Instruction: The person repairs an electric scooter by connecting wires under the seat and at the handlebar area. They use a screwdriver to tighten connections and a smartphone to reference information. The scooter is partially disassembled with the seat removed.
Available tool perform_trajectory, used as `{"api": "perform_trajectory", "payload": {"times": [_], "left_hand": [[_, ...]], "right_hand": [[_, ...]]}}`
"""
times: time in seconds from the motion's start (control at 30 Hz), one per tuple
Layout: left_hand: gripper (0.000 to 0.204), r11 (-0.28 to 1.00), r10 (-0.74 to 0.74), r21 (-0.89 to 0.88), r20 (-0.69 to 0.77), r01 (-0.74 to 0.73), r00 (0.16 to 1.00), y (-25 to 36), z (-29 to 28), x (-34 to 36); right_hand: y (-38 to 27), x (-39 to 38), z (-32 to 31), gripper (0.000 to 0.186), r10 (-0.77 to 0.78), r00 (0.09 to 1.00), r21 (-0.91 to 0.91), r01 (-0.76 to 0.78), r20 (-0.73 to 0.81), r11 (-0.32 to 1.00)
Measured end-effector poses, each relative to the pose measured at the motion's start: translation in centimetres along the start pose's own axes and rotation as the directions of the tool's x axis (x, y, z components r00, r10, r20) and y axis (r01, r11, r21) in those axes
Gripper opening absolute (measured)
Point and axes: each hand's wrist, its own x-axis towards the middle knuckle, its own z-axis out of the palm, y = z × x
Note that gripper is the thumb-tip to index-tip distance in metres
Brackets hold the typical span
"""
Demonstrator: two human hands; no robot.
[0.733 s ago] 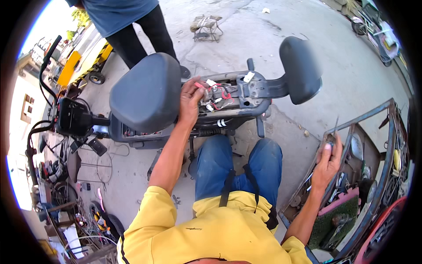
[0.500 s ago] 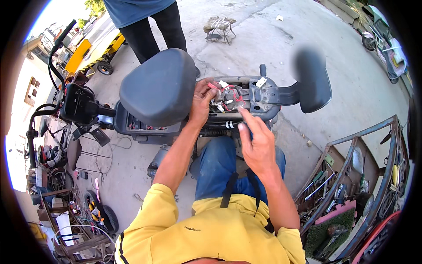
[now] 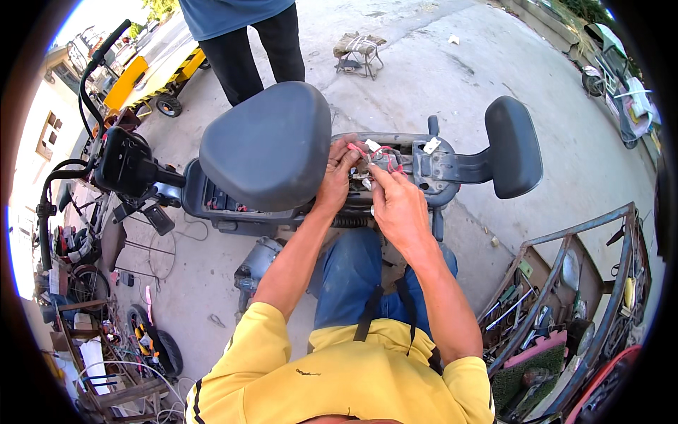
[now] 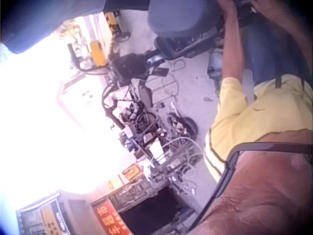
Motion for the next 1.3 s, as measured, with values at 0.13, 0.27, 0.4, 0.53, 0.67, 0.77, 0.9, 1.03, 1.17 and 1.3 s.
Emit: {"api": "perform_trajectory", "payload": {"times": [0.13,0.27,0.4,0.53,0.67,0.77,0.9,1.03,1.17,1.3], "left_hand": [[0.038,1.0,0.007,-0.018,-0.009,-0.007,1.0,-0.1,0.1,-0.1],[0.036,1.0,0.001,-0.024,-0.019,-0.001,1.0,0.2,0.2,-0.3],[0.033,0.998,0.03,-0.05,-0.024,-0.031,0.999,0.0,0.5,-0.2],[0.03,0.999,0.023,-0.033,-0.027,-0.024,0.999,-0.2,0.3,-0.1],[0.029,0.999,0.022,-0.039,-0.02,-0.023,1.0,-0.2,0.3,-0.2],[0.027,1.0,0.011,-0.024,-0.025,-0.012,1.0,-0.1,0.4,-0.2],[0.023,0.998,-0.009,-0.057,-0.041,0.007,0.999,0.1,0.5,0.1],[0.021,0.999,-0.017,-0.047,-0.056,0.014,0.998,0.0,0.4,0.0],[0.021,1.0,0.023,-0.016,-0.082,-0.024,0.996,-0.1,1.0,0.2],[0.02,0.999,0.02,-0.039,-0.091,-0.024,0.996,-0.4,1.2,0.4]], "right_hand": [[0.3,0.1,-0.2,0.032,-0.024,1.0,-0.009,0.024,0.015,1.0],[0.3,0.4,-0.5,0.033,-0.027,0.999,-0.048,0.029,0.04,0.998],[0.3,0.2,-0.3,0.036,-0.043,0.998,-0.111,0.048,0.051,0.993],[0.5,-0.6,1.2,0.041,-0.059,0.998,-0.177,0.062,0.021,0.982],[1.1,-1.5,2.8,0.042,-0.062,0.997,-0.182,0.053,-0.043,0.982],[0.9,-1.8,4.0,0.039,-0.012,0.991,-0.031,0.008,-0.132,0.999],[2.0,-1.3,4.6,0.044,-0.002,0.984,0.129,0.025,-0.176,0.991],[0.8,-1.0,2.8,0.037,-0.006,0.998,-0.113,0.0,-0.055,0.994],[0.7,-1.5,4.0,0.037,0.015,0.996,-0.138,-0.027,-0.088,0.99],[1.4,-1.8,5.8,0.037,0.048,0.978,0.077,-0.033,-0.202,0.997]]}}
